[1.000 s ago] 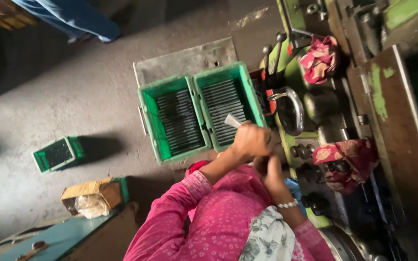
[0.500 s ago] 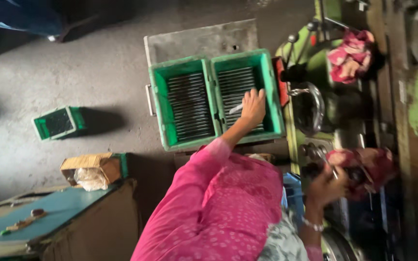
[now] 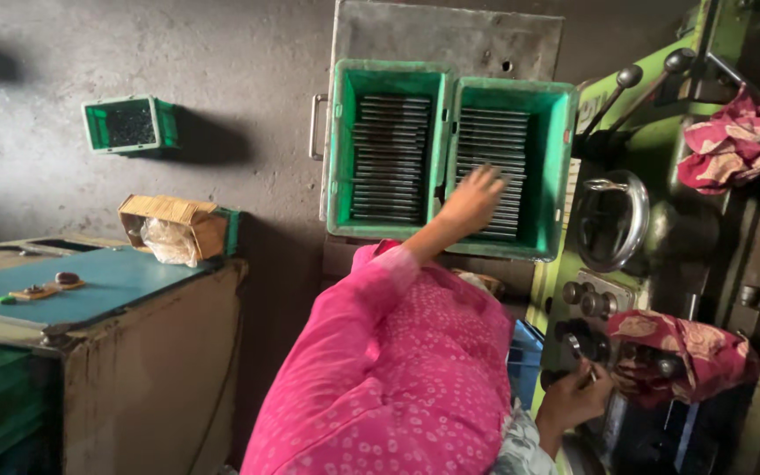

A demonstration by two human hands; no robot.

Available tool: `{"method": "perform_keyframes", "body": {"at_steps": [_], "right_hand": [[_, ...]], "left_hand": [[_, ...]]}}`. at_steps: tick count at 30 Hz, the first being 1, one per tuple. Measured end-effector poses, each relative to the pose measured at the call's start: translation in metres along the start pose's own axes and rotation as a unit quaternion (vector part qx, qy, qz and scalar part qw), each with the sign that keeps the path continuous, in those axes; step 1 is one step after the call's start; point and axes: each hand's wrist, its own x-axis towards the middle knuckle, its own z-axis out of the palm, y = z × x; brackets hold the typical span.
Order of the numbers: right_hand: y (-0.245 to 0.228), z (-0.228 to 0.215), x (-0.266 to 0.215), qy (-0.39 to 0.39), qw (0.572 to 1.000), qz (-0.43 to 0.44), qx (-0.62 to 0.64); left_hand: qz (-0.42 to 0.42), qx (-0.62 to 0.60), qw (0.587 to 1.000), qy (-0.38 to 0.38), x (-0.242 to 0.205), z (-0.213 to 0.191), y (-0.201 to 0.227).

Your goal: The person repeatedly picks cylindrical metal rods from green crates, inserts them into a metal turning machine, operates the machine to process the rods, and then removes the finished pieces. The person places the processed rods back into the crates.

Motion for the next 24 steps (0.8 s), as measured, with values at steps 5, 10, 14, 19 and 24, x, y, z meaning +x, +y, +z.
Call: {"method": "perform_keyframes", "body": {"at_steps": [5, 10, 14, 19, 24], "right_hand": [[0.019, 0.001, 0.012, 0.006, 1.000, 0.006, -0.030], [0.025, 0.005, 0.020, -0.011, 1.000, -0.015, -0.013], [0.022, 0.012, 0.026, -0.042, 0.998, 0.007, 0.039], [0.015, 0.021, 0.024, -0.040, 0.999, -0.035, 0.006], [-0.003, 0.023, 0.020, -0.033, 0.999, 0.016, 0.038]], "left_hand": [[-0.248, 0.008, 0.963, 0.104, -0.032, -0.084, -0.064], [-0.092, 0.140, 0.986, -0.009, -0.046, -0.083, -0.146], [-0.157, 0.163, 0.973, -0.047, -0.038, -0.048, -0.170], [-0.338, 0.123, 0.928, -0.096, -0.026, -0.046, -0.164], [-0.263, 0.065, 0.962, 0.044, -0.032, -0.078, -0.135]]}}
